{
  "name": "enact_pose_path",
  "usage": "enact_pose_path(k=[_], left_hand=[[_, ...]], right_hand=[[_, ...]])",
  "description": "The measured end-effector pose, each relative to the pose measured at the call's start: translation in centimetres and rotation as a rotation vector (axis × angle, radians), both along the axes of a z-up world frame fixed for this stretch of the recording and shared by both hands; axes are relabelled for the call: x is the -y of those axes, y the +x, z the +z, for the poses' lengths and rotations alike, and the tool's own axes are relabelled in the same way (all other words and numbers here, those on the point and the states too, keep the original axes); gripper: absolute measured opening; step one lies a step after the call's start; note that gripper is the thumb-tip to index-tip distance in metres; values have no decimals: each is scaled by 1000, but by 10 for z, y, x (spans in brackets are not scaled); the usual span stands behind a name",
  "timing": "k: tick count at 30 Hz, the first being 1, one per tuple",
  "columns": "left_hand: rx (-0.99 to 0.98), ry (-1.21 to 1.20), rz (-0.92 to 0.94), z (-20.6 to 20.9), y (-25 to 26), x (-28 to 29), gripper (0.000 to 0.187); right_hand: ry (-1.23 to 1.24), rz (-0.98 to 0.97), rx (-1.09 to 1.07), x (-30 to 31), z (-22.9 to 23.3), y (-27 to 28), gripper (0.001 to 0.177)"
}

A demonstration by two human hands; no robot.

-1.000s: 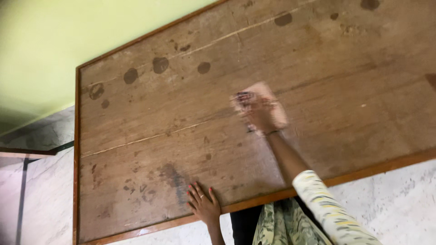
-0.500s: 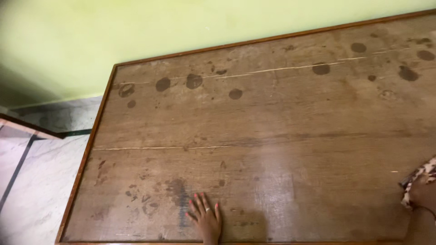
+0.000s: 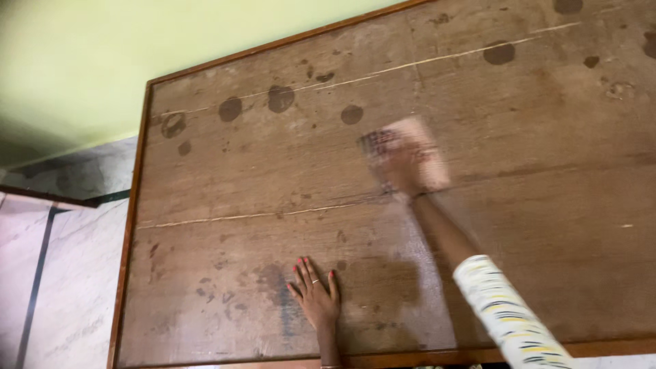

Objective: The person wipes a wooden table surface with a patterned cloth, moving the cloth back and forth across the tabletop. The person uses their right hand to wipe while occasionally using the left hand to stabilize the table.

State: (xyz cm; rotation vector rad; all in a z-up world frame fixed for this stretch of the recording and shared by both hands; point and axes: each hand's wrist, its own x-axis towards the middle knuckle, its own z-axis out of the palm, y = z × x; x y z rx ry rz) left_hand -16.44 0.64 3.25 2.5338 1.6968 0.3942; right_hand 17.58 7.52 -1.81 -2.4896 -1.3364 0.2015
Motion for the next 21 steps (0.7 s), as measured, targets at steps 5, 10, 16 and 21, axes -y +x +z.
enact_pose_path(k=[5, 10, 16, 21], left_hand=[[5, -27, -1, -4, -2, -1, 78], [-27, -26, -6, -15, -3, -6, 78], [3, -36, -4, -17, -5, -3, 78], [-3, -24, -16, -19, -8, -3, 79]], right_hand=[[-39, 422, -210, -50, 28, -132, 69], [373, 603, 43, -41, 22, -177, 71], [156, 182, 95, -30, -21, -7, 75], [148, -224, 319, 110, -45, 182, 90]])
